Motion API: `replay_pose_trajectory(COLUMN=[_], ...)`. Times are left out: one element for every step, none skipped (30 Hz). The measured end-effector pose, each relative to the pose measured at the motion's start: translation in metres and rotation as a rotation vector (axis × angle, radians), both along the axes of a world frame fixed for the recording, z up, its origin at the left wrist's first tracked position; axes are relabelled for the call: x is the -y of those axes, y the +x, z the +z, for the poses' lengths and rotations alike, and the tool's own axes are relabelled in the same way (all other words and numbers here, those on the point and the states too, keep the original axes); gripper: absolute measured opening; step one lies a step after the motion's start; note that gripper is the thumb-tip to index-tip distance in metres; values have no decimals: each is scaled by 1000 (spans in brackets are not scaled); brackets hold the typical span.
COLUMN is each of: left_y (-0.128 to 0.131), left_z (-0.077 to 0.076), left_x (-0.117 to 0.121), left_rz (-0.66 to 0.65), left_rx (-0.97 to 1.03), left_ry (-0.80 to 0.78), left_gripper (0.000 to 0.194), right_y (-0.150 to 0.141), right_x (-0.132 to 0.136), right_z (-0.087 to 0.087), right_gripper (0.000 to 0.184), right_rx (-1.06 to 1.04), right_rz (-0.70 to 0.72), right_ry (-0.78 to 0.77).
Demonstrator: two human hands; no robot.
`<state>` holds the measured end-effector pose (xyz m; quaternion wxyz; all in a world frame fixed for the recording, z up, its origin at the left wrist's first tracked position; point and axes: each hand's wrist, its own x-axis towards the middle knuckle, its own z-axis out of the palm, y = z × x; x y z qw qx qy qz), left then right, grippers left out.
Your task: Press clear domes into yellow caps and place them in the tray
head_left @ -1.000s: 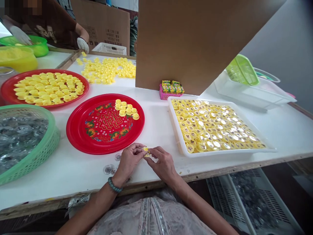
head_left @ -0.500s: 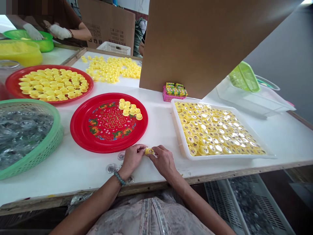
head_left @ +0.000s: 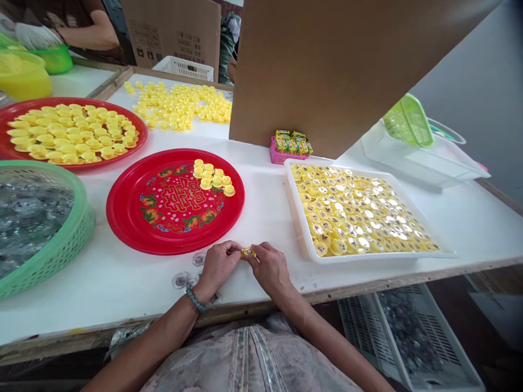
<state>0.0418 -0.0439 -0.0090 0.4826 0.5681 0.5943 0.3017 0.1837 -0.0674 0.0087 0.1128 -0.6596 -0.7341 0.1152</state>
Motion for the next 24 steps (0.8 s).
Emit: replay_pose_trajectory(left_y=[0,0,0,0,1,1,1,2,2,2,2,3,3,4,4,5,5,6,6,6,7,7,7,6], left_z=[0,0,-1,-1,-2,-2,-2,-2,-2,-2,-3,-4,-5,-7,-9,-11,-13,-14,-15,-15,-14,-13,-12,-10], left_x=[0,0,0,0,0,0,-1,-1,-2,-2,-2,-3,-3,-3,-2,-2,-1,0,0,1,1,2,2,2], left_rz=[-2,-4,-7,-8,-8,-7,-4,-3,-1,-2,-6,-12,-16,-16,-13,-10,-7,-7,-12,-21,-28,-35,-41,-43], left_rx=[12,29,46,61,67,63,52,37,21,9,-1,-5,0,18,47,80,110,129,136,133,128,126,130,140], left_ry=[-6,-15,-26,-36,-45,-51,-55,-57,-55,-53,-53,-57,-68,-88,-111,-132,-146,-153,-151,-144,-140,-138,-139,-145], left_gripper=[16,15,16,17,18,19,19,19,19,18,17,16,16,16,18,20,23,25,27,26,25,24,23,22], right_y=[1,2,3,4,5,6,7,8,10,11,13,14,15,16,16,15,14,13,13,12,12,12,12,13], right_x=[-1,-3,-4,-6,-8,-10,-11,-12,-12,-11,-9,-7,-4,-1,2,5,8,10,11,11,10,9,7,5], right_z=[1,3,4,5,6,7,7,7,6,4,2,-1,-4,-8,-12,-16,-19,-22,-23,-24,-23,-21,-19,-15], right_gripper=[9,9,9,10,10,11,11,11,11,12,13,14,16,20,23,25,27,28,28,28,29,28,28,26], right_rx=[8,14,21,28,33,34,30,20,0,-28,-62,-101,-143,-183,-217,-241,-254,-258,-254,-247,-238,-226,-208,-183], right_rz=[16,34,50,64,77,88,98,109,119,131,141,146,145,135,117,97,76,62,54,54,60,70,84,100], right_ry=[-14,-31,-49,-67,-83,-96,-105,-110,-112,-109,-101,-83,-57,-23,13,45,71,89,97,99,92,78,56,32])
